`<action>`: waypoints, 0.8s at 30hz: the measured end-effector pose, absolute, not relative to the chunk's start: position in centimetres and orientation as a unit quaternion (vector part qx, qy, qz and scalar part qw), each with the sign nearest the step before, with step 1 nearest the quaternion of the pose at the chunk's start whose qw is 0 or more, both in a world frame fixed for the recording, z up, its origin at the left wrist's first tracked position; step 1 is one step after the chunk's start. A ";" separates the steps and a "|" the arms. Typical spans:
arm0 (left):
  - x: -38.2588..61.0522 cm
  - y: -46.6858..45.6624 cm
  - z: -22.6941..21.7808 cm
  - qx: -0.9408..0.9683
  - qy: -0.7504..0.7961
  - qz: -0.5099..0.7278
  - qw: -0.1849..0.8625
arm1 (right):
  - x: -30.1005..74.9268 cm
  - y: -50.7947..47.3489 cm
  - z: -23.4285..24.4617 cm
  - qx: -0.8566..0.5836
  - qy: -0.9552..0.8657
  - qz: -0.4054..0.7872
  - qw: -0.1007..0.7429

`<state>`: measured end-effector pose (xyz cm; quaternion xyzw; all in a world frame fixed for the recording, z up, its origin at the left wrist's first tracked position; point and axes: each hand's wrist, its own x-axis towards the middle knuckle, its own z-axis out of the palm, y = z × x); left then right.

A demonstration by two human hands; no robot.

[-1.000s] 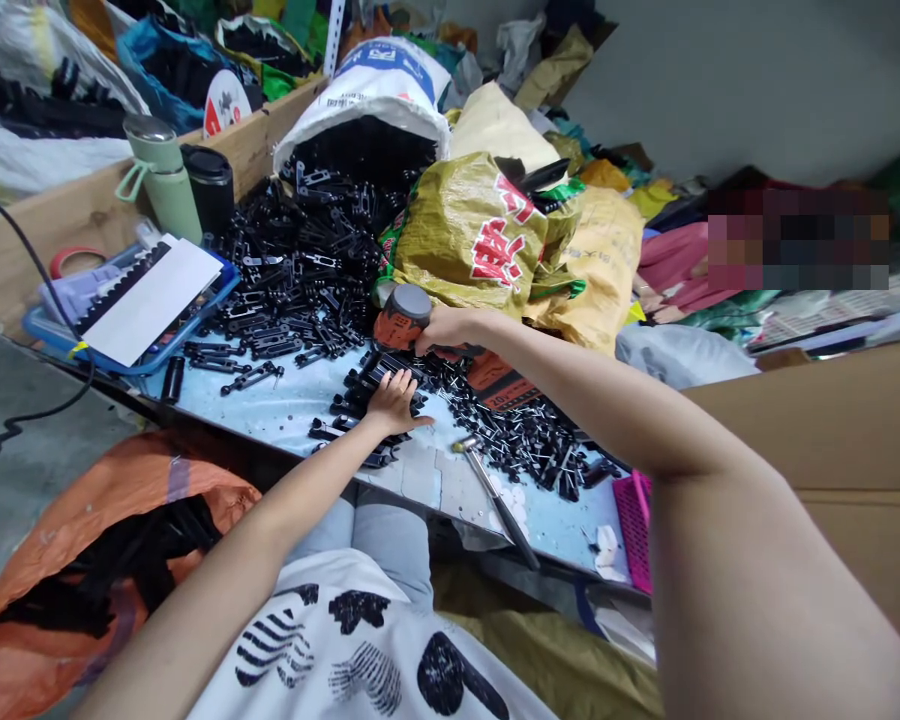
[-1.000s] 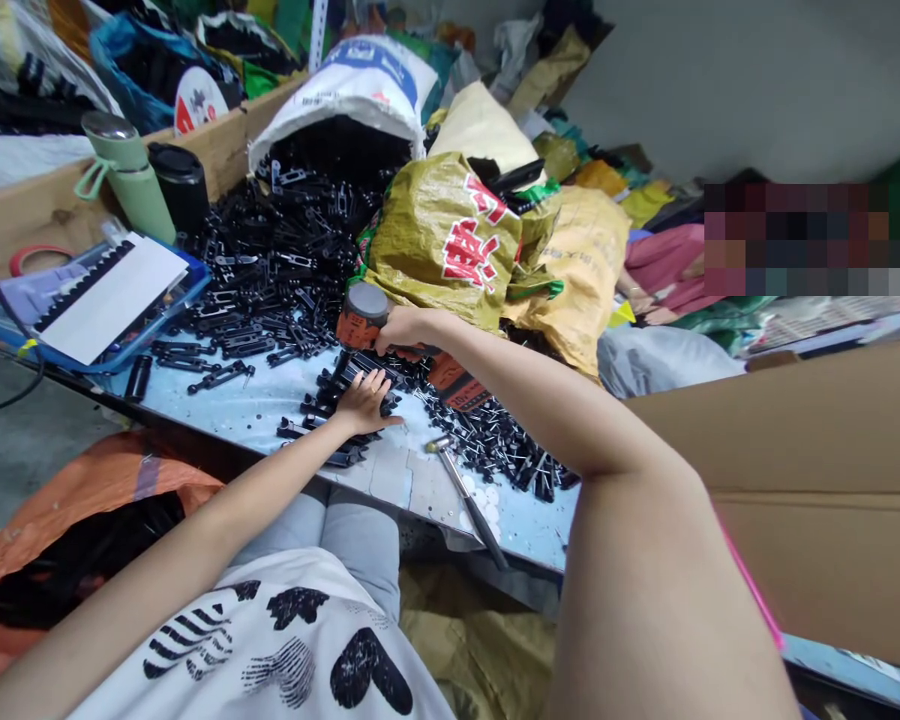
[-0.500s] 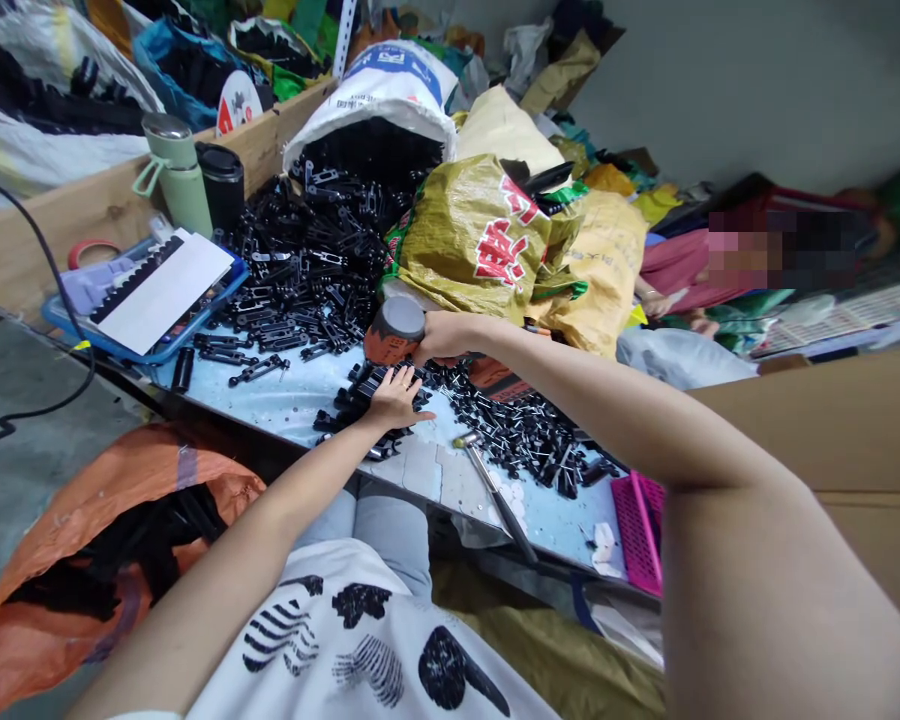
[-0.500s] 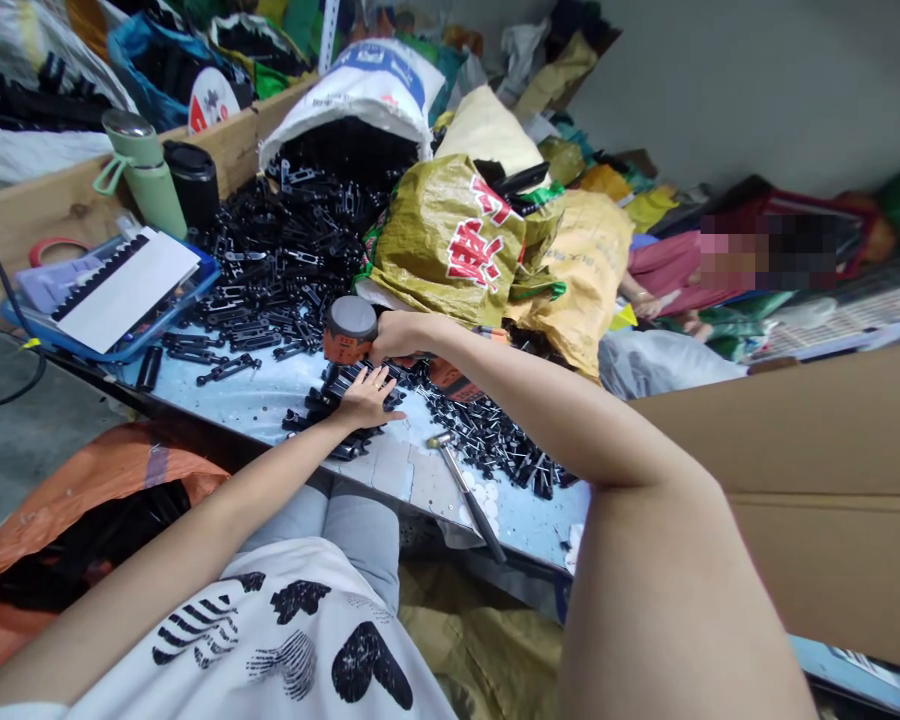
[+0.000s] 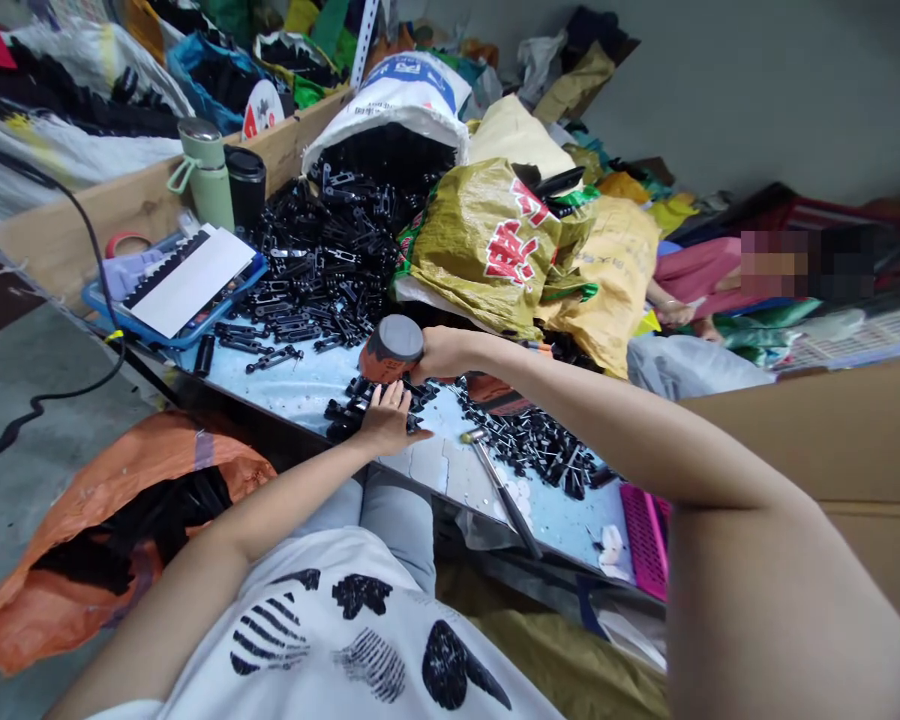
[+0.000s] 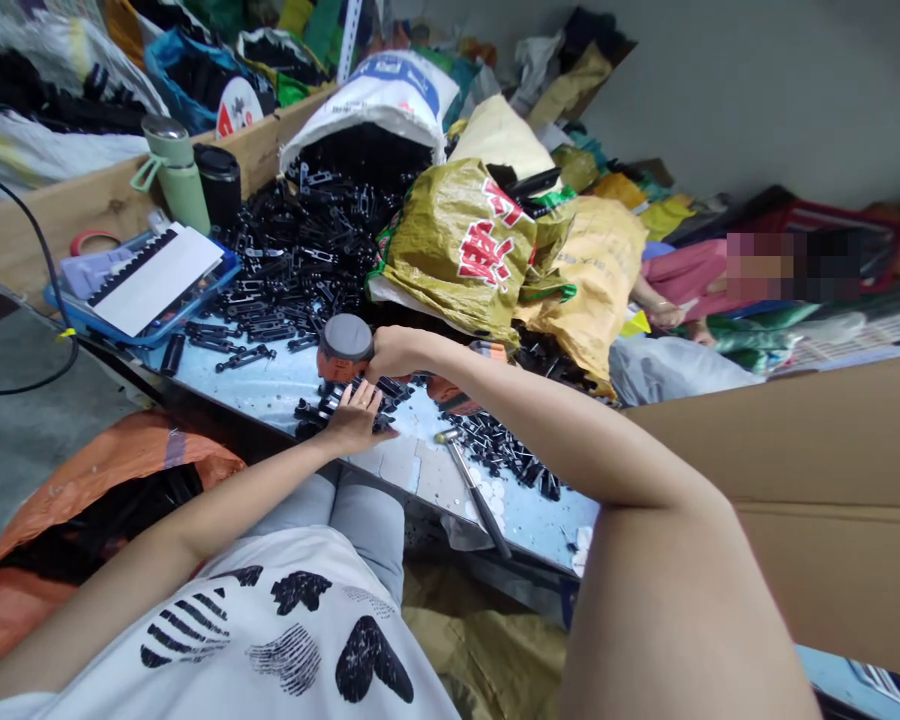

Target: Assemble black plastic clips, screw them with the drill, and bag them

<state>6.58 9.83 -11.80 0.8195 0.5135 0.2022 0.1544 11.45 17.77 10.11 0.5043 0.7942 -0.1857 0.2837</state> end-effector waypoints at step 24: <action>5.2 8.0 -11.8 0.828 0.500 0.158 0.199 | 6.9 13.0 10.1 0.449 0.804 -0.190 0.341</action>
